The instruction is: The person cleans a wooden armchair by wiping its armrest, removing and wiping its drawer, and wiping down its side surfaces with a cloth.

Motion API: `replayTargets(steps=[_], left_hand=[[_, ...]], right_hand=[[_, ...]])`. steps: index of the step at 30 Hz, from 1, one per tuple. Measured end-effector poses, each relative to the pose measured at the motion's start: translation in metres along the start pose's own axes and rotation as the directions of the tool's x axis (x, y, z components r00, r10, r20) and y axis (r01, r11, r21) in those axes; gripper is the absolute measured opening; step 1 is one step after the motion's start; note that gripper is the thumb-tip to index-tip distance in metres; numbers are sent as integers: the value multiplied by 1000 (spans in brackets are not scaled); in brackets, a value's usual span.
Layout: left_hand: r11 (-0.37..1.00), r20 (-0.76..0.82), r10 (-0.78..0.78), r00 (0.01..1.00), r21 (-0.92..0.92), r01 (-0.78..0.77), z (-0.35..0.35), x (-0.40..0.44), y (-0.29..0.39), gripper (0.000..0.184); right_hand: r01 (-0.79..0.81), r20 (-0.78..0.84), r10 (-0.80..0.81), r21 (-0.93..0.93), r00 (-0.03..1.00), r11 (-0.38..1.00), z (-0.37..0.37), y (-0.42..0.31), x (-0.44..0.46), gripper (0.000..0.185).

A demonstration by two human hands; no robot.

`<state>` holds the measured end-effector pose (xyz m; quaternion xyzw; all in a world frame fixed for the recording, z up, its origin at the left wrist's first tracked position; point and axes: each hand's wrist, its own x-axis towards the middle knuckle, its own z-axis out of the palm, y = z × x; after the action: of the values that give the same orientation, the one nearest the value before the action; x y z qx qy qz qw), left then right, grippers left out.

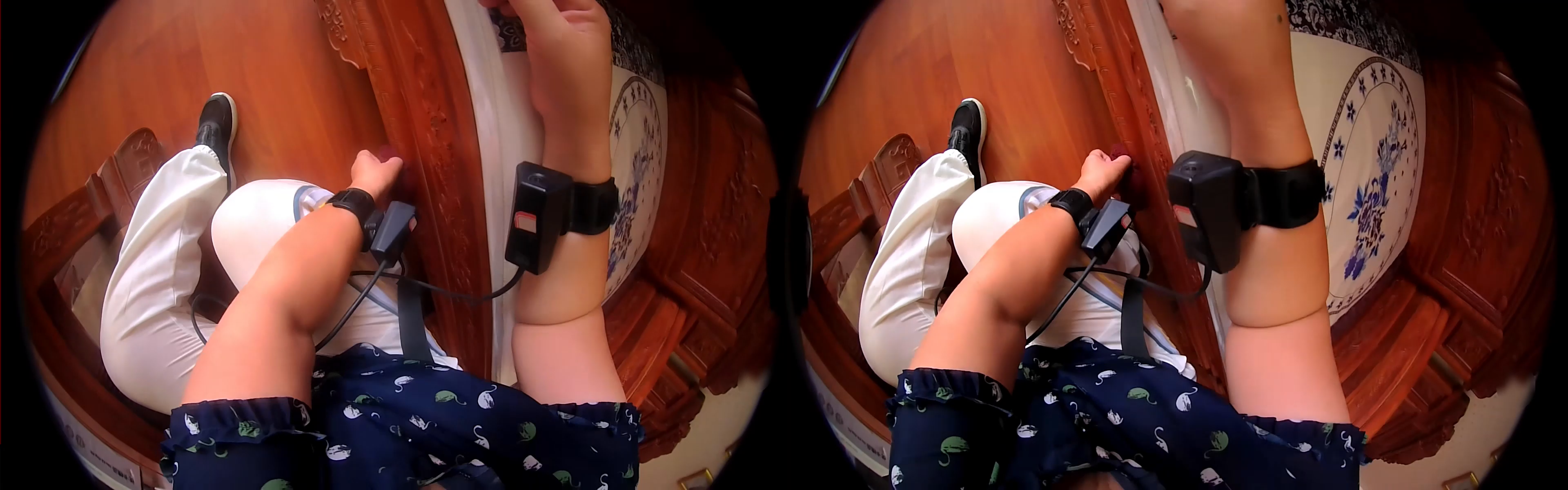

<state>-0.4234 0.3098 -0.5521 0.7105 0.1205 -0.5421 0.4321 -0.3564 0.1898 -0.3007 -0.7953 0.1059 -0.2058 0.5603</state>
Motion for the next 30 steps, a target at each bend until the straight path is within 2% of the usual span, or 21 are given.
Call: replayTargets(steps=[1,3,4,6,7,10,12,17,19,21,24,25,26,30], left_hand=[[1000,-3,5,1000,1,-5,0,6,1,39],[947,48,-266,963,-174,270,0,13,0,50],[948,48,-265,963,-172,269,6,20,-11,50],[995,31,-11,999,-102,15,25,32,-32,35],[980,47,-57,997,-190,65,10,-27,8,43],[994,-28,-64,998,-85,61,32,-21,-10,45],[972,-177,101,979,-192,-135,47,-8,-29,39],[973,-210,150,966,-139,-182,39,-36,-6,38],[987,-183,59,981,-137,-85,35,-34,-4,37],[987,-221,54,974,-138,-86,42,-23,-9,35],[996,-195,70,978,-48,-81,37,-7,-11,39],[984,-93,-135,986,-128,123,48,38,-33,37],[985,-99,-126,987,-128,113,43,36,-28,37],[971,122,-223,967,-61,231,15,-2,2,34]], right_hand=[[-26,-3,26,-7,1000,1000,0,-2,1,13],[-78,-13,78,-19,997,997,0,-6,2,12],[-77,-15,77,-18,997,997,0,-4,2,12],[-9,17,9,1,1000,1000,-2,4,3,13],[-15,11,15,1,1000,1000,-2,5,2,13],[18,27,-18,-3,999,1000,1,-2,3,13],[-24,37,26,-59,999,998,4,-9,4,13],[-26,27,25,17,999,1000,5,-3,4,13],[-20,23,19,38,1000,999,5,-3,4,13],[38,71,-41,46,997,998,4,-7,3,13],[-26,41,26,-9,999,1000,5,-6,3,14],[-14,38,14,-7,999,1000,4,-5,3,14],[-22,38,22,3,999,1000,2,-5,3,13],[-101,8,101,48,995,994,-4,-5,2,12]])
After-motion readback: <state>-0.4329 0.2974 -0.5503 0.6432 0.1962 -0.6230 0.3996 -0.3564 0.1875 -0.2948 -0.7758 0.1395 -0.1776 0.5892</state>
